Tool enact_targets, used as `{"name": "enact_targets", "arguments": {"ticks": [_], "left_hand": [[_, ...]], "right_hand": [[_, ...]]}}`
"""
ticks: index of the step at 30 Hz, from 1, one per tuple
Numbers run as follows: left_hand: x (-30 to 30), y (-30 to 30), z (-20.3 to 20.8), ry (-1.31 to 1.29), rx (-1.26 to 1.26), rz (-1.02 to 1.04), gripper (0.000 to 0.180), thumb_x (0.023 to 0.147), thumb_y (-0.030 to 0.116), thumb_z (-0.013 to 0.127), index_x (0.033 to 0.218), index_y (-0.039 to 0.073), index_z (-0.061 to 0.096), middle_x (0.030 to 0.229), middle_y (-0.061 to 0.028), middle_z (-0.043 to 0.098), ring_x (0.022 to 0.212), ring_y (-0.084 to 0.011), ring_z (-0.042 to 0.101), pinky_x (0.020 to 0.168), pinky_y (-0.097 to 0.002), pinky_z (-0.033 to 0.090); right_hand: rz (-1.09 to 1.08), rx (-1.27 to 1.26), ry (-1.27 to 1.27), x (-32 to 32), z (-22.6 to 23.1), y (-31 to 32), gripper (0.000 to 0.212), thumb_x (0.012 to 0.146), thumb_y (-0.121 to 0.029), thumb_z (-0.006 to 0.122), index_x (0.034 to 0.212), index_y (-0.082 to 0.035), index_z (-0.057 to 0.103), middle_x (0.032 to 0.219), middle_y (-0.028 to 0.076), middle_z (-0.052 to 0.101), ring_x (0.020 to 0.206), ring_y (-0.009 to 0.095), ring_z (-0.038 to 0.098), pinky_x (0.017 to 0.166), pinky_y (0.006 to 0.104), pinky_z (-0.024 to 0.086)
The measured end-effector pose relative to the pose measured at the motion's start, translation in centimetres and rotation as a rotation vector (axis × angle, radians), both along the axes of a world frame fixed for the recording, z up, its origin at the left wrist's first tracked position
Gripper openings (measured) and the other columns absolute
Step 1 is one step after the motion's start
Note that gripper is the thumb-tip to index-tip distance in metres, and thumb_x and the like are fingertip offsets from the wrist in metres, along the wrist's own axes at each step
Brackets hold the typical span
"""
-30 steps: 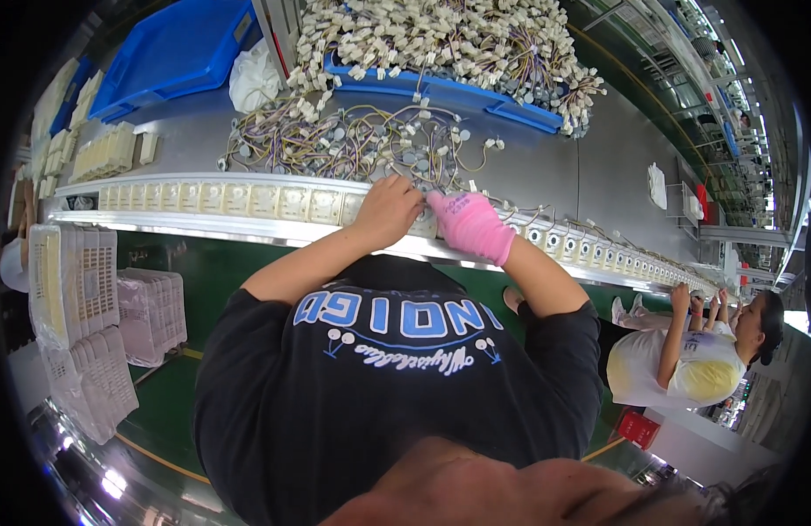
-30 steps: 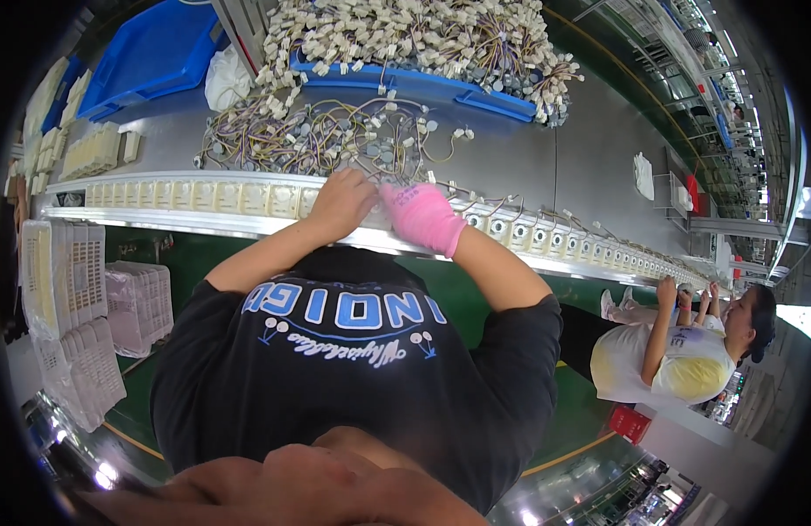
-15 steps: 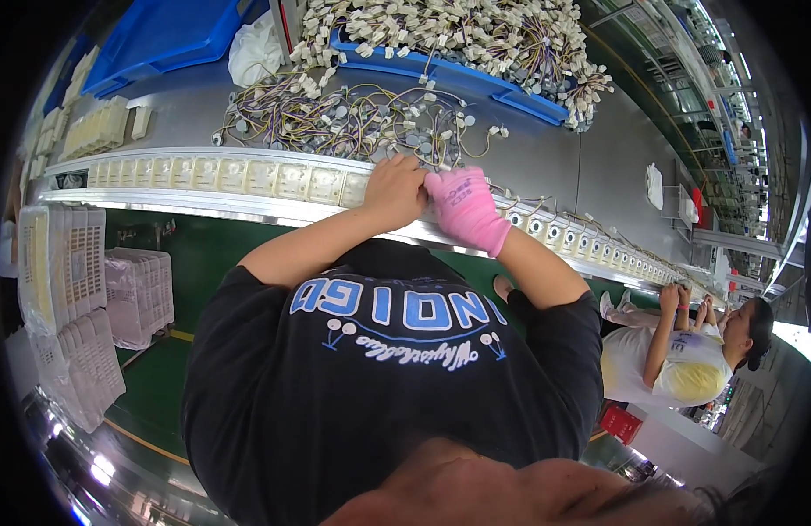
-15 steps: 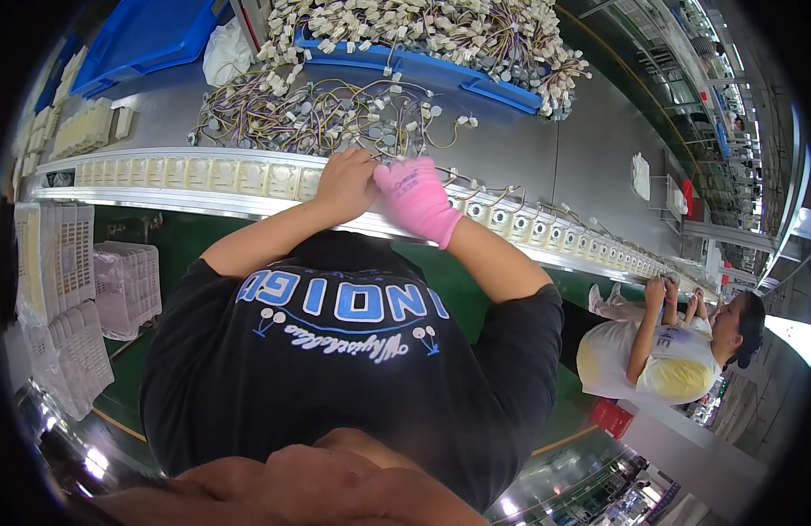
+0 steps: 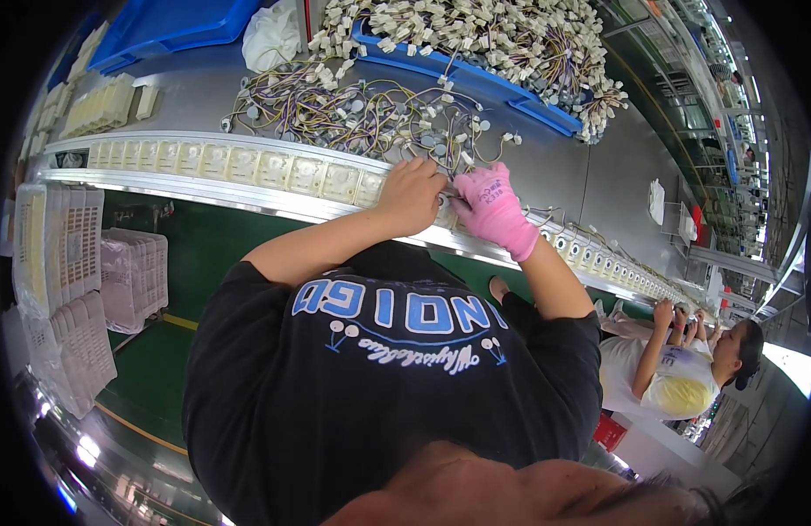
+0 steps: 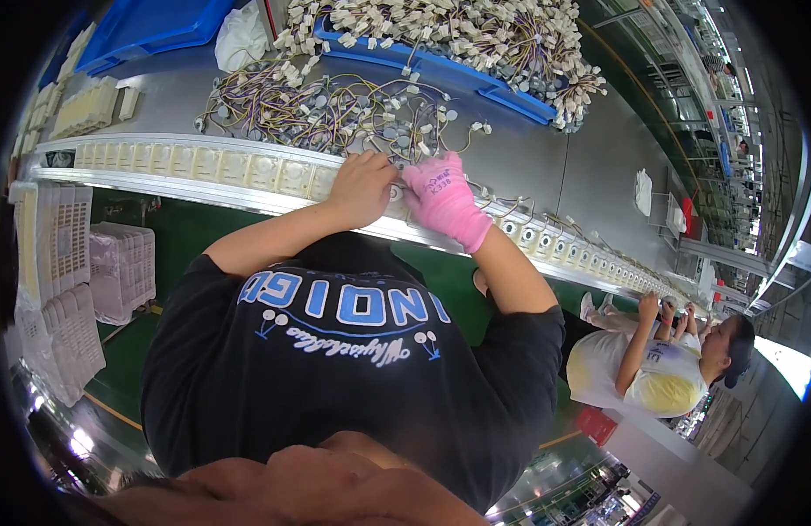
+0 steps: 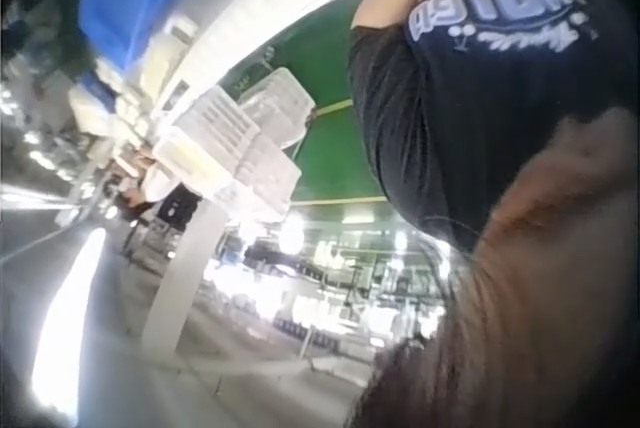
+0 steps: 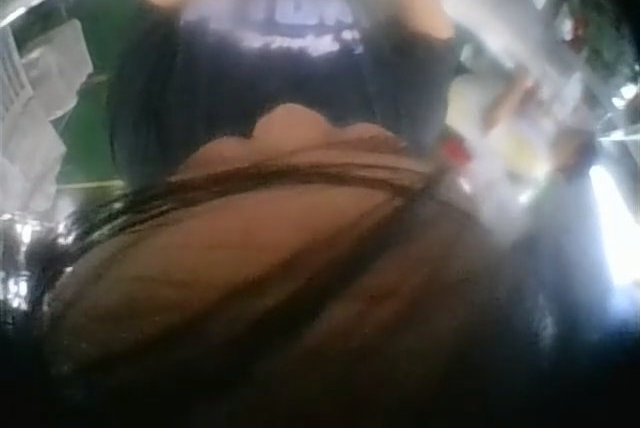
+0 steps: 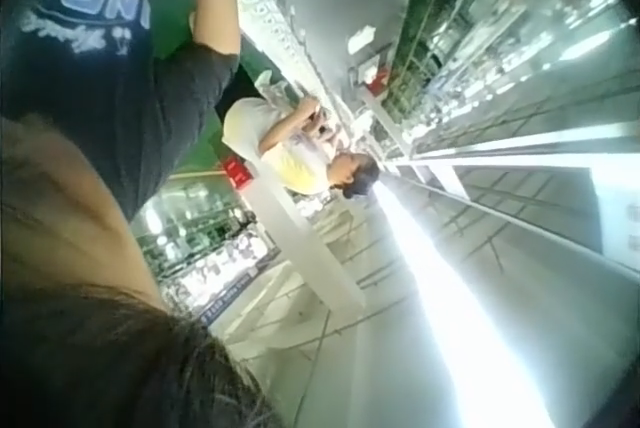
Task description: The person assembles electronic components by hand, connecting wires and connectors to sockets, taking parts from plastic trays and bins.
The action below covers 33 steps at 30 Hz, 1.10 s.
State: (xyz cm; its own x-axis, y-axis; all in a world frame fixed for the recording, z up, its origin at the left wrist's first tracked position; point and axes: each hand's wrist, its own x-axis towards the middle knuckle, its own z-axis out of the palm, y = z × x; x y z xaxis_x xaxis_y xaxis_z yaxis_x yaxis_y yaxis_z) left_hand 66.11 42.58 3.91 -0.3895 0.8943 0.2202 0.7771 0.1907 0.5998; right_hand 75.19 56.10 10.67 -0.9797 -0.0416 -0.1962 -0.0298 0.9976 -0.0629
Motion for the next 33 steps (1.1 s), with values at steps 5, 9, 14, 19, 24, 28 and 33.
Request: {"name": "enact_targets", "arguments": {"ticks": [5, 9, 14, 19, 24, 28, 33], "left_hand": [[-0.3, 0.1, 0.4, 0.005, 0.057, -0.033, 0.014, 0.068, 0.01, 0.055, 0.082, 0.006, 0.058, 0.086, -0.0086, 0.05, 0.089, -0.026, 0.047, 0.075, -0.0384, 0.036], [-0.6, 0.3, 0.6, -0.013, 0.009, -0.077, 0.017, 0.068, 0.01, 0.055, 0.084, 0.005, 0.058, 0.088, -0.0096, 0.051, 0.09, -0.0263, 0.047, 0.076, -0.0389, 0.036], [-0.5, 0.0, 0.2, 0.058, 0.103, -0.033, 0.013, 0.067, 0.011, 0.055, 0.079, 0.005, 0.056, 0.084, -0.0091, 0.05, 0.085, -0.0268, 0.047, 0.072, -0.0394, 0.036], [-0.3, 0.2, 0.5, 0.066, 0.127, -0.072, 0.012, 0.066, 0.011, 0.055, 0.076, 0.005, 0.054, 0.083, -0.0102, 0.05, 0.083, -0.028, 0.047, 0.069, -0.0401, 0.037], [-0.4, 0.1, -0.2, -0.073, 0.142, -0.072, 0.015, 0.067, 0.01, 0.056, 0.081, 0.005, 0.054, 0.085, -0.0116, 0.05, 0.083, -0.0302, 0.047, 0.072, -0.0418, 0.037], [-1.6, 1.5, 0.4, -0.284, 0.427, 0.151, 0.037, 0.068, 0.011, 0.059, 0.103, 0.004, 0.052, 0.105, -0.0132, 0.052, 0.105, -0.0301, 0.046, 0.087, -0.0394, 0.036], [-6.3, 4.2, 4.5, -0.053, 0.511, 0.227, 0.041, 0.069, 0.017, 0.062, 0.106, 0.004, 0.051, 0.109, -0.0125, 0.052, 0.107, -0.0309, 0.046, 0.091, -0.0427, 0.033]], "right_hand": [[-0.068, 0.017, -0.036, 0.2, -1.1, -0.2, 0.009, 0.075, -0.02, 0.054, 0.08, -0.013, 0.053, 0.069, 0.007, 0.059, 0.072, 0.026, 0.058, 0.077, 0.0401, 0.033], [-0.087, -0.056, -0.047, -0.5, -1.4, 0.0, 0.01, 0.075, -0.019, 0.057, 0.079, -0.011, 0.053, 0.068, 0.009, 0.058, 0.07, 0.027, 0.058, 0.076, 0.039, 0.034], [-0.34, -0.793, -0.36, -3.3, -0.9, 4.6, 0.02, 0.077, -0.024, 0.06, 0.078, -0.004, 0.058, 0.073, 0.012, 0.061, 0.072, 0.025, 0.059, 0.067, 0.0374, 0.042], [-0.584, -0.392, -0.162, -5.0, -9.8, 9.3, 0.037, 0.077, -0.035, 0.057, 0.08, 0.001, 0.061, 0.08, 0.018, 0.062, 0.079, 0.029, 0.06, 0.072, 0.0357, 0.046], [-0.16, -0.19, -0.026, -6.3, -12.4, 12.0, 0.029, 0.077, -0.029, 0.057, 0.079, 0.0, 0.061, 0.075, 0.014, 0.061, 0.073, 0.024, 0.059, 0.067, 0.0333, 0.046], [-0.76, -1.327, 0.063, -7.3, -1.6, 8.6, 0.016, 0.079, -0.018, 0.056, 0.074, -0.003, 0.057, 0.071, 0.004, 0.057, 0.067, 0.011, 0.054, 0.061, 0.0239, 0.043], [-0.392, -1.234, 0.049, -7.0, 5.4, 3.6, 0.018, 0.081, -0.018, 0.054, 0.074, -0.003, 0.055, 0.069, 0.0, 0.053, 0.064, 0.006, 0.047, 0.058, 0.0218, 0.039]]}}
